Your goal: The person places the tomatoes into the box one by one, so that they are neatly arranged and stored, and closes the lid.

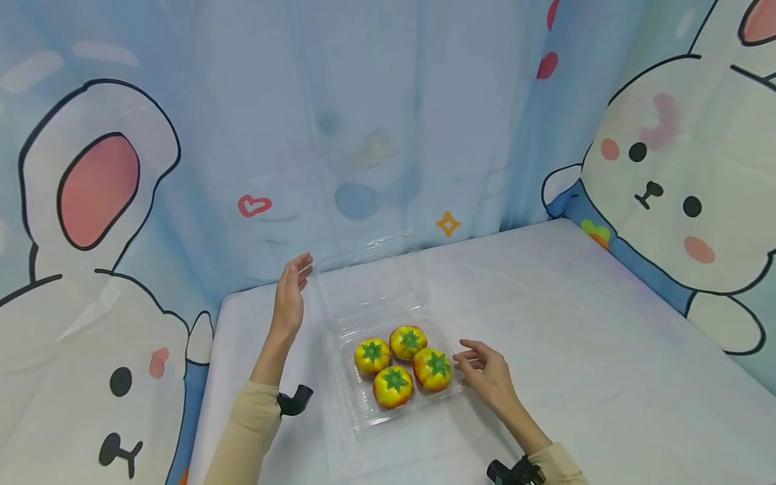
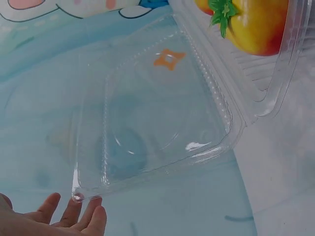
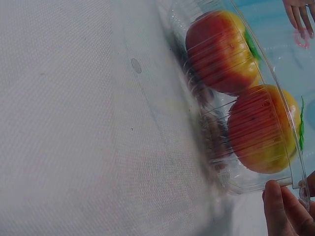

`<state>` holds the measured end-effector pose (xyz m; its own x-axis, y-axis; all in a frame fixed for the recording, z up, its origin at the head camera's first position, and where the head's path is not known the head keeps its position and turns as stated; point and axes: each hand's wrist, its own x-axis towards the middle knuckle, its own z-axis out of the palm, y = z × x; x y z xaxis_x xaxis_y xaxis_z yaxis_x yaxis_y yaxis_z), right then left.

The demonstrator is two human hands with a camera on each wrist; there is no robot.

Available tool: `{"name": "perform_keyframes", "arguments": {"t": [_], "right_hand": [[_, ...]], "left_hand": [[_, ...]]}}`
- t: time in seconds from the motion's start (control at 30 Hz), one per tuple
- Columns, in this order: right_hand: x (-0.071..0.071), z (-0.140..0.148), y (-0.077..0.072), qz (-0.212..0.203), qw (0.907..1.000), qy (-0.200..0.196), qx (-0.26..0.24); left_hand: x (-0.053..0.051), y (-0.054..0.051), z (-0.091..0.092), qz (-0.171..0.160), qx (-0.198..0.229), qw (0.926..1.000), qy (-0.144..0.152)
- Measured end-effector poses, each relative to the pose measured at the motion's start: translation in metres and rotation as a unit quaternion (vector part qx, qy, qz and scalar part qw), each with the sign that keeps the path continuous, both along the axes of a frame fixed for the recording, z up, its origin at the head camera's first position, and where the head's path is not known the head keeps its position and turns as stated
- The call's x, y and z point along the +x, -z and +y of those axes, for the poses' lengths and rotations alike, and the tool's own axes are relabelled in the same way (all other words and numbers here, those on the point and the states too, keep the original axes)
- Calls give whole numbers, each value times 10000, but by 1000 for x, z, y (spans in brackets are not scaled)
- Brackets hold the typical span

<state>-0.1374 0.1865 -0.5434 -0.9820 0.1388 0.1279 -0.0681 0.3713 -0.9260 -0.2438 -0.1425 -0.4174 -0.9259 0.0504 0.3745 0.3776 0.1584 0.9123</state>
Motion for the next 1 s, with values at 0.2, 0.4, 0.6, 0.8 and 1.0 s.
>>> {"name": "perform_keyframes", "arguments": {"t": [0.2,0.4,0.6,0.8,1.0], "right_hand": [[0,0,-3,103,9999,24,48],[1,-1,0,4,10000,53,45],[0,-1,0,-99,9999,61,87],[0,-1,-1,-187,9997,64,109],[0,-3,-1,-237,9996,114,98]], "left_hand": [[10,-2,0,182,74,9997,146],[18,-3,-1,202,355,9989,223],[23,-4,-3,199,537,9981,230],[25,-6,-4,233,508,9981,268],[26,-6,-5,146,454,9984,309]]}}
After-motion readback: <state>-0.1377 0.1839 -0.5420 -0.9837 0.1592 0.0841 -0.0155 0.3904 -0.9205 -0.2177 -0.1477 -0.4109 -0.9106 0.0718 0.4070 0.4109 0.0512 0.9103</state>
